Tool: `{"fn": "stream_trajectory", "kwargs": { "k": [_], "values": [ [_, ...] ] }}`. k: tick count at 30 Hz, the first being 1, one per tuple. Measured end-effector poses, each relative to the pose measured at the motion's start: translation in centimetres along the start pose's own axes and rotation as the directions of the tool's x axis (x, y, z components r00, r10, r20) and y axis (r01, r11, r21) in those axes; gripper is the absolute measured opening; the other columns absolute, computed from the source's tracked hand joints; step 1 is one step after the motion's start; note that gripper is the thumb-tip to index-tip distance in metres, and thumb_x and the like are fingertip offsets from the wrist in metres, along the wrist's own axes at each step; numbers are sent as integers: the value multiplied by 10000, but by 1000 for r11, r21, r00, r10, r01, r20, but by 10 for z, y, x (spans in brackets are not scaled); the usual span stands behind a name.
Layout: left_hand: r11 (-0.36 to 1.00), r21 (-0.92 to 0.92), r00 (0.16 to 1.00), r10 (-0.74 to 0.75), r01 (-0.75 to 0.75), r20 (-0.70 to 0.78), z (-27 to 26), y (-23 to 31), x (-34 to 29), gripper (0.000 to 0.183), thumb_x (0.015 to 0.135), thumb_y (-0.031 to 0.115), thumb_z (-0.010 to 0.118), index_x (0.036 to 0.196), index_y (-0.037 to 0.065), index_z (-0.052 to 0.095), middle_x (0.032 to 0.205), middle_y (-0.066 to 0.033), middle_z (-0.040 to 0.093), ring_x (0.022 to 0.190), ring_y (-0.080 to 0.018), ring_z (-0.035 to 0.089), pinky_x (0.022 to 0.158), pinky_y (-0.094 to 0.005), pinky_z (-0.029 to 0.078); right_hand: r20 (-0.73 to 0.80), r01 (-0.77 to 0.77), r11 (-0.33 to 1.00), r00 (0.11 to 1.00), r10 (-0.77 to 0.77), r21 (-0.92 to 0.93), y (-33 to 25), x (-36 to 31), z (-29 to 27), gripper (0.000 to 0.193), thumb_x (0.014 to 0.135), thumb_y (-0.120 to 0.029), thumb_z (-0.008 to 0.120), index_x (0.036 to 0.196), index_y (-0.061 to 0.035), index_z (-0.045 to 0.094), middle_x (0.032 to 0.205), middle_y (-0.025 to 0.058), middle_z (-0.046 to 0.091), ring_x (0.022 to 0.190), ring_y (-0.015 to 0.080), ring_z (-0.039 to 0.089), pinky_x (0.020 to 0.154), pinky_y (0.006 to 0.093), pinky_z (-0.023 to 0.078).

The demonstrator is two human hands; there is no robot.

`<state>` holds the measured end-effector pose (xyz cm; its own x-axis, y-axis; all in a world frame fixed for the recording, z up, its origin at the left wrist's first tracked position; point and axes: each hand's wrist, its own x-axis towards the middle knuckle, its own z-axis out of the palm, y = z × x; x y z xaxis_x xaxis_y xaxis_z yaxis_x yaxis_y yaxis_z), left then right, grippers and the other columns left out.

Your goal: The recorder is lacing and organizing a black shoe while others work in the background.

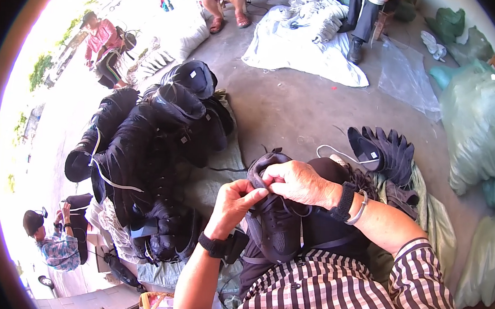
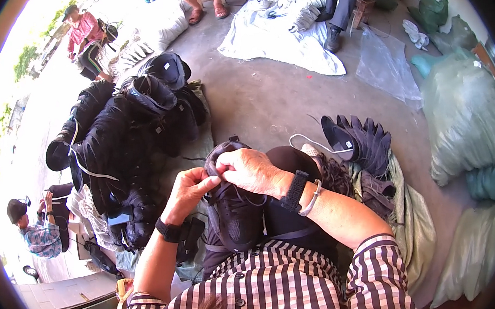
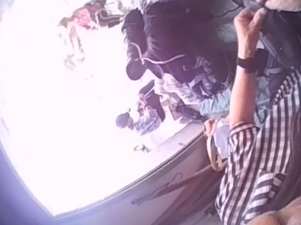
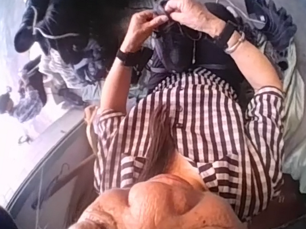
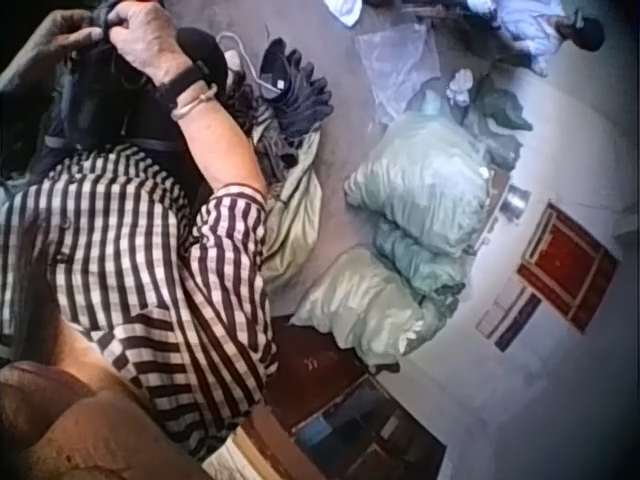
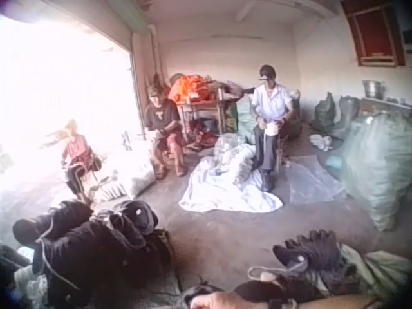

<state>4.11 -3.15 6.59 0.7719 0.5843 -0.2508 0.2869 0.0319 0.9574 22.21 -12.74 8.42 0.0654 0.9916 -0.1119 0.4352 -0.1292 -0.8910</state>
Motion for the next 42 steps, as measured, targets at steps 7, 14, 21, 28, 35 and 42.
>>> {"fn": "stream_trajectory", "kwargs": {
  "k": [7,14,21,28,35,42],
  "values": [
    [993,-82,995,-79,84,54,-1,9,0,316,928,315,583,742,60,597,701,57,532,676,-44,443,657,-215,366,-39,298,720,911,-411,-627,12,-10,-13,58,826,-143,562,808,-92,584,809,49,630,802,263,624,748,400,459],
    [903,-411,992,-121,126,37,-5,-3,-20,256,930,295,576,813,73,619,774,40,558,726,-57,463,725,-228,379,-256,-10,656,925,-280,-755,97,-39,-82,64,801,-109,548,854,-80,570,799,85,602,834,280,603,726,401,443],
    [914,-401,998,-60,56,2,6,-4,-29,148,858,159,573,739,72,580,772,26,559,717,-70,481,716,-228,376,-422,-79,909,900,-111,-408,86,-52,-52,118,827,-103,574,927,-49,603,939,129,628,907,323,604,776,397,491],
    [829,-553,996,91,-79,-6,-3,-30,-33,181,844,183,582,755,30,615,829,-29,586,748,-118,502,773,-254,360,-185,165,806,929,-321,-568,33,-49,-21,268,786,-126,627,1046,-61,632,1105,87,619,1044,262,559,908,412,421],
    [967,-253,973,-56,-3,-226,-45,7,-11,380,943,321,515,1196,42,566,882,-25,604,789,-102,554,743,-227,435,-125,273,907,937,-326,-320,18,-41,-10,365,787,-105,620,1139,-15,584,1199,163,549,1050,332,572,900,405,465],
    [990,33,971,-140,136,195,-67,48,14,455,852,129,621,1272,-6,512,1132,-65,603,1023,-132,555,938,-269,423,-86,370,927,923,-375,-63,4,-39,-4,552,796,-83,643,1305,-11,442,1302,204,484,1140,324,538,963,367,452]
  ]
}}
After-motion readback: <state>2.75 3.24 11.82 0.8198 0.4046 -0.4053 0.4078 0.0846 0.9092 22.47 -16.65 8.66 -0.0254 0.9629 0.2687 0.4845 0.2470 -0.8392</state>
